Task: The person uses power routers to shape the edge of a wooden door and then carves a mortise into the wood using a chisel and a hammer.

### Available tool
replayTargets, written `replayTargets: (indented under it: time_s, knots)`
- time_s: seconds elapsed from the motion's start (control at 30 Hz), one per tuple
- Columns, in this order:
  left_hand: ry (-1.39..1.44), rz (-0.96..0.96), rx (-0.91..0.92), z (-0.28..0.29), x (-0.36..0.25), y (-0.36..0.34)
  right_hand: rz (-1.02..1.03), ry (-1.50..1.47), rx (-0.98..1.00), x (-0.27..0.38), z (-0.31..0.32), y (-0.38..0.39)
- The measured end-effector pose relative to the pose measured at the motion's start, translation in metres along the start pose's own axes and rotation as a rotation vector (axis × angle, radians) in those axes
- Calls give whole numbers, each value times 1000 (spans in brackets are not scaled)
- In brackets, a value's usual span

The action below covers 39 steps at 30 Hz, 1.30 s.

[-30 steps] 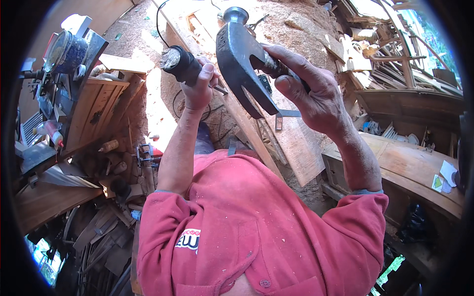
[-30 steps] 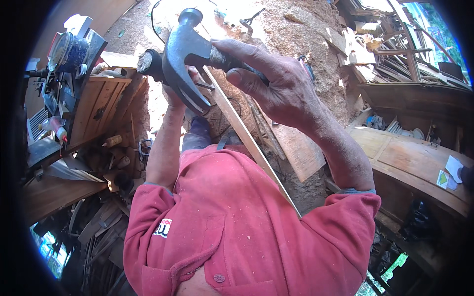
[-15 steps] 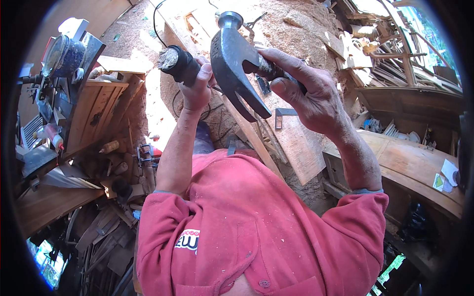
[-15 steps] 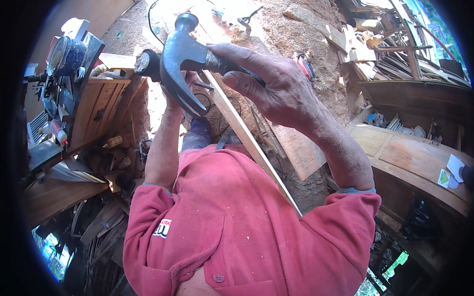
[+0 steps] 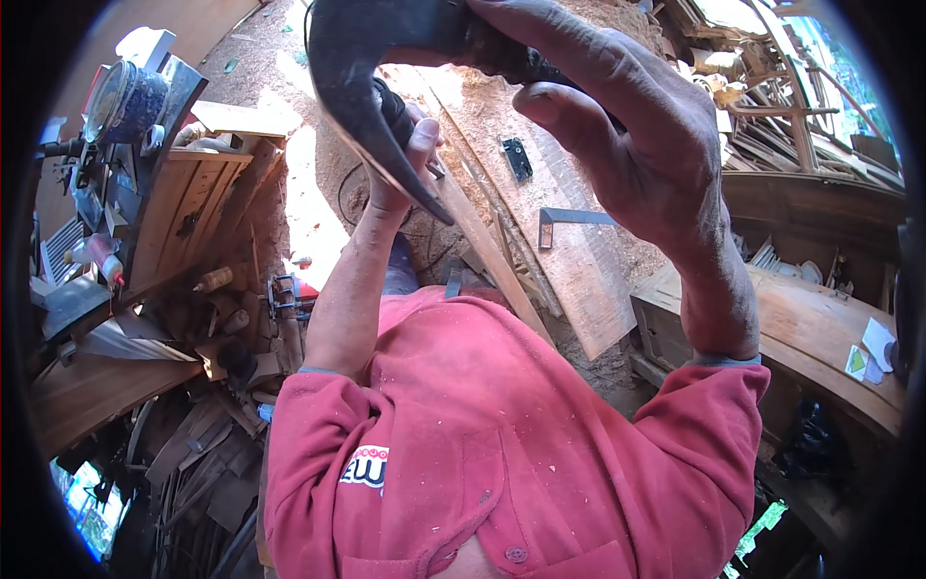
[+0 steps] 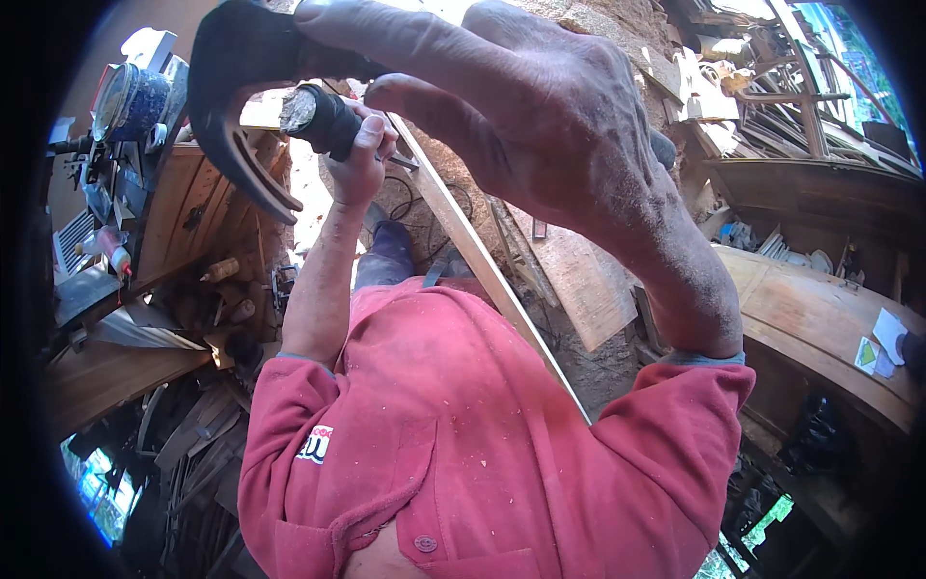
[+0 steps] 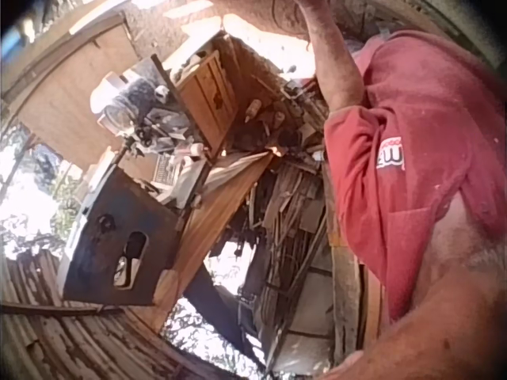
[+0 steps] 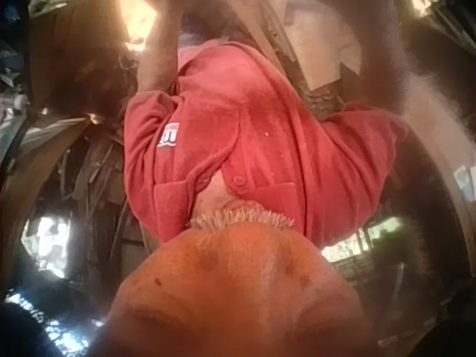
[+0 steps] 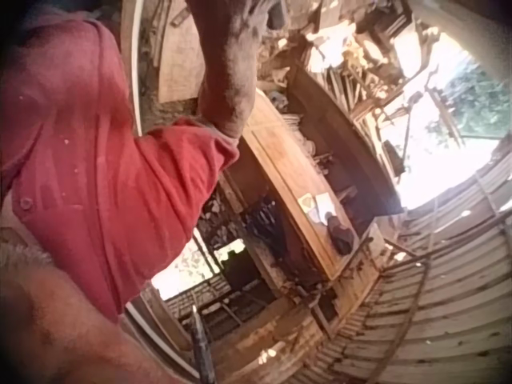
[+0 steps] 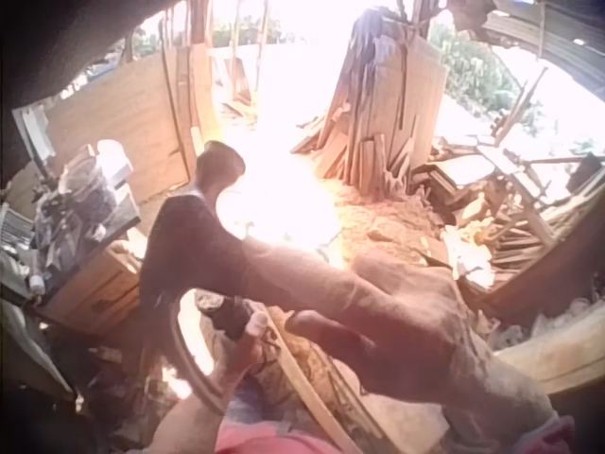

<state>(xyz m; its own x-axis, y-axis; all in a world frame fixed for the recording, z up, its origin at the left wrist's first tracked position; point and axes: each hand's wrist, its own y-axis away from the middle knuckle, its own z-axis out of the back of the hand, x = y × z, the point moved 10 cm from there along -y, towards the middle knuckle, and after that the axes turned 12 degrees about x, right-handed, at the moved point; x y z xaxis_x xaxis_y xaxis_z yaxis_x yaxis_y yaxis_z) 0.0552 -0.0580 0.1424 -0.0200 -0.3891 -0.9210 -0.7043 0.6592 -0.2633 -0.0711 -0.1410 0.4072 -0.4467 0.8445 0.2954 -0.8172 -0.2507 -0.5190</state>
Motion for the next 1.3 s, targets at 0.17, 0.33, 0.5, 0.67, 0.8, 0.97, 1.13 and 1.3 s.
replayTargets:
  time_s: [0.17, 0.33, 0.5, 0.67, 0.8, 0.97, 1.13, 1.3]
  knots:
    - [220, -13, -102, 9, 3, 8, 9, -9, 99, -2, -10, -6]
    - [147, -68, -25, 8, -1, 3, 20, -22, 134, -4, -18, -6]
    - [192, -44, -76, 9, -2, 6, -217, 14, 322, -13, -30, -4]
    - [167, 12, -111, 16, 0, 5, -6, -16, 174, -3, -21, -8]
    - [179, -24, -19, 13, 3, 5, 30, -48, 152, -4, -21, -8]
    - [196, 7, -97, 16, -2, 9, -184, 112, 356, -5, -29, -14]
    - [203, 35, -74, 12, 4, 8, -40, 66, 178, 3, -10, -17]
    - [194, -23, -24, 6, -7, 3, 4, 90, 113, 0, -7, -19]
